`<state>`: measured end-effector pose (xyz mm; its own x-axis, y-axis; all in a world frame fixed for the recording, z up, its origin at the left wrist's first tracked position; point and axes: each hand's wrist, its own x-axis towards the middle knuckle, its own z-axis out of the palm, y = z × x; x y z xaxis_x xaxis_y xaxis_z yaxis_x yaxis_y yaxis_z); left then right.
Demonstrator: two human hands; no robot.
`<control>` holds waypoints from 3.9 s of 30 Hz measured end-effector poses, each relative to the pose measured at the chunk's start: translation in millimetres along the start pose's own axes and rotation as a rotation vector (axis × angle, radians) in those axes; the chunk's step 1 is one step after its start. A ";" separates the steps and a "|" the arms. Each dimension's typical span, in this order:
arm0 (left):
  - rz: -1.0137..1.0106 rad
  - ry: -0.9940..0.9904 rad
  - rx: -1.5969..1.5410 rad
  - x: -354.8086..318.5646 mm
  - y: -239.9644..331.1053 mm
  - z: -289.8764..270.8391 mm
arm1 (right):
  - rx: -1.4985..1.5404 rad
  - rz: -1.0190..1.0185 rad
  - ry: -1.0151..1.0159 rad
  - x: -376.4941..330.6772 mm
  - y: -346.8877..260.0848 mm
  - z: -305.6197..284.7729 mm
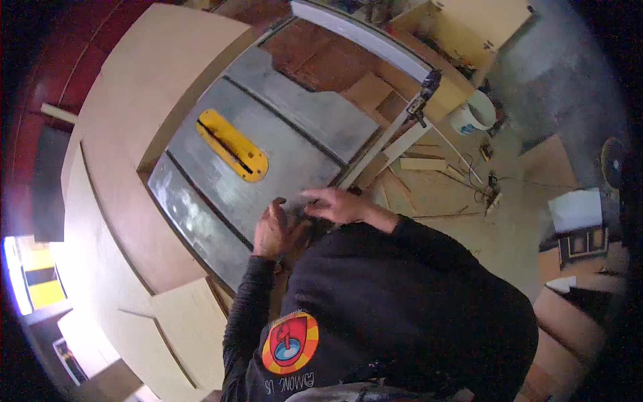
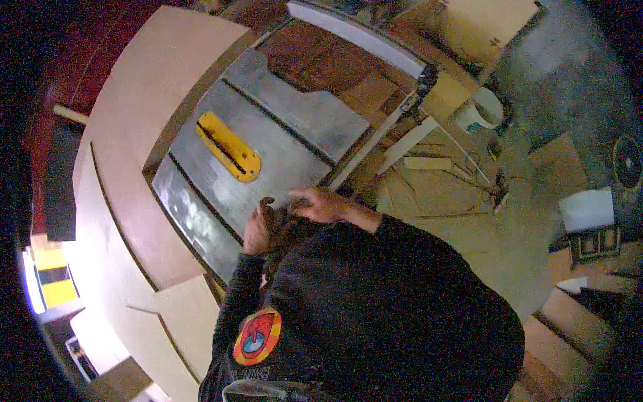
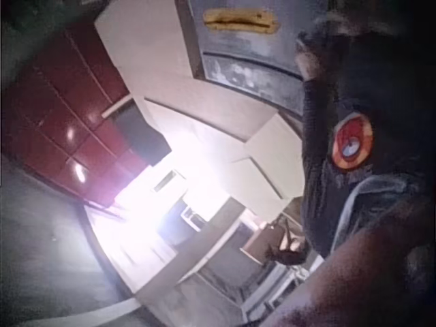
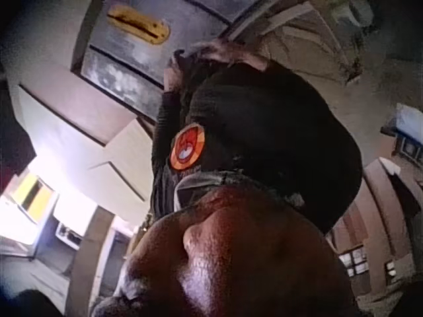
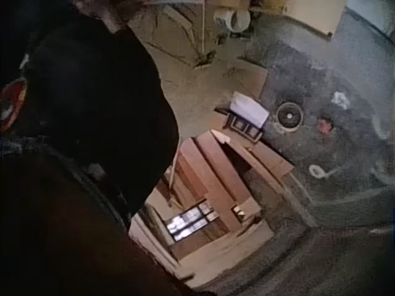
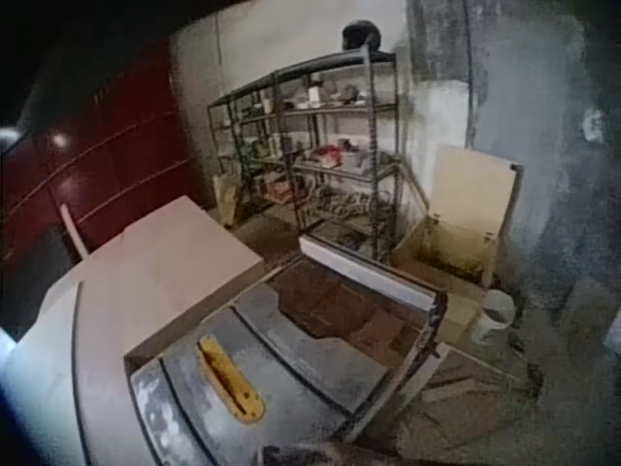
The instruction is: The recorder is using a table saw to measure and cut pieces of plywood in a workshop.
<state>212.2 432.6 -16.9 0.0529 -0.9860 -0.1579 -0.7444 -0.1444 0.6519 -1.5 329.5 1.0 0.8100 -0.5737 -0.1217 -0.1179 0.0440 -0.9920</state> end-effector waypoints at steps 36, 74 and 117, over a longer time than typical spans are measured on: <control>-0.344 0.170 0.180 -25.8 -118.6 -101.3 | 0.518 0.159 0.594 88.3 24.3 -33.7; -0.619 0.531 0.440 -55.3 -178.5 -135.4 | 0.037 0.361 0.126 -69.2 233.8 -85.2; -0.630 0.456 0.325 -48.3 -216.0 -145.7 | -0.560 0.533 0.186 -62.5 233.0 -71.0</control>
<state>467.4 499.3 -42.0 0.7343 -0.6762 -0.0596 -0.6366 -0.7164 0.2857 -120.4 317.5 -220.3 0.4596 -0.7203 -0.5195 -0.7744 -0.0385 -0.6316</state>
